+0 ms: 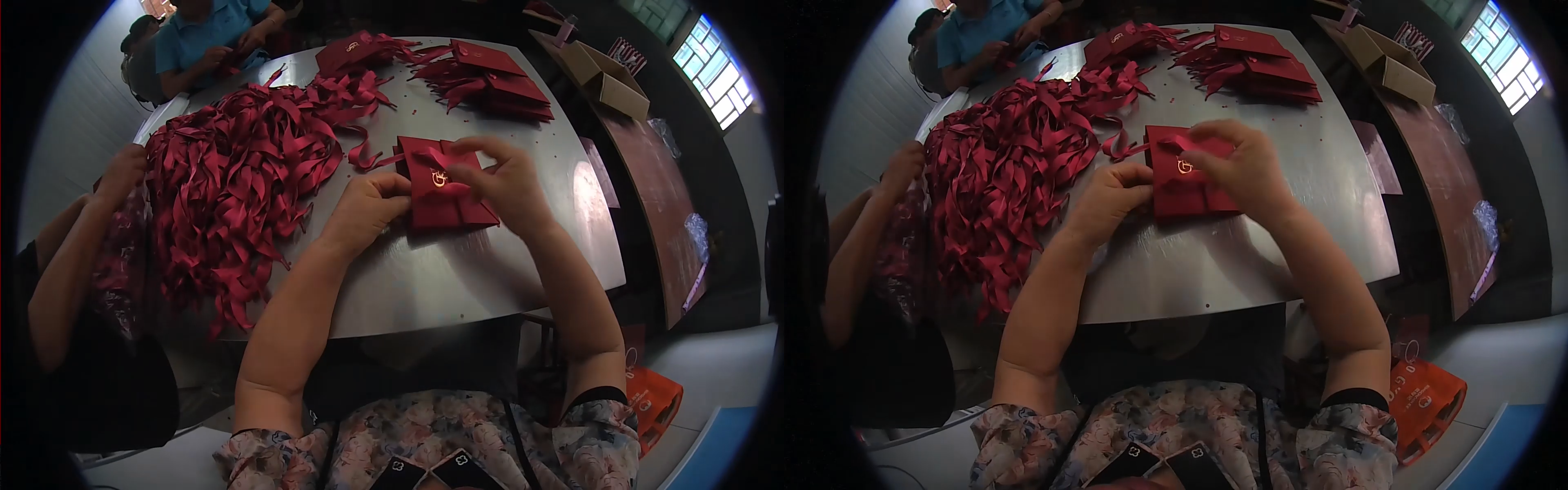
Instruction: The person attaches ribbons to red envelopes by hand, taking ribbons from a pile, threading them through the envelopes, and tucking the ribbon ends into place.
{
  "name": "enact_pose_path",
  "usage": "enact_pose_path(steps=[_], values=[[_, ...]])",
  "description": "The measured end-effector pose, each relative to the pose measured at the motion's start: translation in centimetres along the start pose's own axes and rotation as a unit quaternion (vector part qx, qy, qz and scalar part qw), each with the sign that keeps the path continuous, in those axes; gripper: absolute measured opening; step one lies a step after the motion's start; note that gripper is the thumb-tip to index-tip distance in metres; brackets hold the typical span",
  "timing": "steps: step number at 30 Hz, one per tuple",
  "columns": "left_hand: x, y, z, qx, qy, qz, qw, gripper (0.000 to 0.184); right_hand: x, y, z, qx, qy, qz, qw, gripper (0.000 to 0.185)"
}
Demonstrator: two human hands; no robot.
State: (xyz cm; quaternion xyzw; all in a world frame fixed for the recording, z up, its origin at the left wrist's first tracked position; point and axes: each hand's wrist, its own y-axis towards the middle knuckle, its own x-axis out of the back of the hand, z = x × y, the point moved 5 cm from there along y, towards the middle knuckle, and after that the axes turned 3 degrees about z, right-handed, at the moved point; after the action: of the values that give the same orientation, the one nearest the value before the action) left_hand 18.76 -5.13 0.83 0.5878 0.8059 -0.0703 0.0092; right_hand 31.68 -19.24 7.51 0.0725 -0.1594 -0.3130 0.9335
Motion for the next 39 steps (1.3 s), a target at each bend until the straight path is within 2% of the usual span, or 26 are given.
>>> enact_pose_path(steps=[1, 2, 4, 5, 6, 8, 9, 10, 12, 13, 14, 15, 16, 18, 19, 21, 22, 24, 25, 27, 31, 34, 38, 39], values=[[-0.2, 0.0, 0.0, 0.001, -0.001, 0.001, 1.0, 0.015, 1.6, 0.3, 0.7, -0.012, -0.012, -0.042, 0.999, 0.021], [-0.4, -0.1, -0.1, -0.012, -0.004, 0.0, 1.0, 0.013, 2.5, 0.6, 0.1, -0.013, -0.013, -0.043, 0.999, 0.021], [-0.6, -0.1, -0.3, -0.027, -0.005, 0.003, 1.0, 0.012, 4.1, 1.4, -2.0, -0.06, -0.156, -0.032, 0.985, 0.023], [-0.5, -0.1, -0.2, -0.021, 0.009, 0.014, 1.0, 0.011, 4.3, 1.7, -3.2, -0.084, -0.194, 0.008, 0.977, 0.029], [-0.5, 0.0, -0.2, -0.015, 0.023, 0.025, 0.999, 0.011, 4.2, 1.8, -3.8, -0.083, -0.195, 0.005, 0.977, 0.029], [-0.5, -0.1, -0.6, -0.04, 0.078, 0.021, 0.996, 0.01, 3.7, 2.1, -5.2, -0.103, -0.341, 0.046, 0.933, 0.034], [-0.4, -0.1, -0.8, -0.063, 0.131, 0.015, 0.989, 0.01, 3.2, 1.7, -4.4, -0.146, -0.301, 0.059, 0.94, 0.032], [-0.4, 0.1, -0.5, -0.061, 0.132, 0.015, 0.989, 0.01, 3.3, 1.8, -4.9, -0.147, -0.3, 0.06, 0.941, 0.032], [-0.4, 0.3, -0.6, -0.138, 0.263, 0.006, 0.955, 0.012, 2.8, 2.4, -5.5, -0.101, -0.263, 0.087, 0.955, 0.022], [-0.2, 0.4, -0.5, -0.137, 0.264, 0.004, 0.955, 0.012, 2.7, 2.8, -5.5, -0.099, -0.262, 0.088, 0.956, 0.022], [-0.3, 0.4, -0.5, -0.147, 0.308, 0.009, 0.94, 0.012, 2.4, 3.1, -6.0, -0.152, -0.075, 0.085, 0.982, 0.019], [-0.5, 0.4, -0.6, -0.156, 0.352, 0.013, 0.923, 0.012, 1.8, 3.2, -6.0, -0.199, 0.114, 0.078, 0.97, 0.019], [-0.6, 0.3, -0.8, -0.156, 0.353, 0.011, 0.922, 0.012, 1.0, 3.2, -5.8, -0.198, 0.114, 0.08, 0.97, 0.019], [-1.0, 0.1, -1.2, -0.162, 0.39, 0.018, 0.906, 0.012, -1.1, 2.5, -5.5, -0.227, 0.376, 0.045, 0.897, 0.026], [-1.0, 0.1, -1.4, -0.162, 0.393, 0.016, 0.905, 0.012, -1.7, 2.5, -5.5, -0.225, 0.377, 0.048, 0.897, 0.026], [-1.1, -0.1, -1.4, -0.17, 0.417, 0.016, 0.893, 0.012, -2.7, 2.0, -7.0, -0.257, 0.552, -0.037, 0.792, 0.021], [-1.0, -0.2, -1.1, -0.165, 0.418, 0.017, 0.893, 0.012, -2.8, 2.0, -7.9, -0.26, 0.554, -0.037, 0.79, 0.021], [-0.9, 0.0, -1.0, -0.152, 0.429, 0.018, 0.89, 0.012, -2.4, 2.3, -8.5, -0.234, 0.629, 0.0, 0.741, 0.019], [-1.0, 0.0, -1.2, -0.154, 0.431, 0.018, 0.889, 0.012, -2.2, 2.3, -8.8, -0.231, 0.63, 0.001, 0.741, 0.019], [-0.9, -0.3, -1.5, -0.137, 0.454, 0.01, 0.88, 0.011, -2.0, 2.3, -9.2, -0.248, 0.565, 0.007, 0.787, 0.019], [2.1, -1.2, -1.8, -0.083, 0.521, -0.029, 0.849, 0.01, -2.3, 2.4, -9.3, -0.22, 0.528, 0.001, 0.821, 0.024], [4.7, -2.2, -2.4, -0.03, 0.458, -0.059, 0.886, 0.008, -2.6, 2.4, -9.1, -0.178, 0.531, 0.039, 0.828, 0.026], [5.7, -2.0, -3.1, -0.034, 0.466, -0.084, 0.88, 0.01, -3.1, 2.4, -8.9, -0.178, 0.499, 0.031, 0.847, 0.038], [5.3, -1.5, -3.6, -0.074, 0.478, -0.094, 0.87, 0.009, -3.0, 2.3, -8.7, -0.179, 0.483, 0.02, 0.857, 0.041]])
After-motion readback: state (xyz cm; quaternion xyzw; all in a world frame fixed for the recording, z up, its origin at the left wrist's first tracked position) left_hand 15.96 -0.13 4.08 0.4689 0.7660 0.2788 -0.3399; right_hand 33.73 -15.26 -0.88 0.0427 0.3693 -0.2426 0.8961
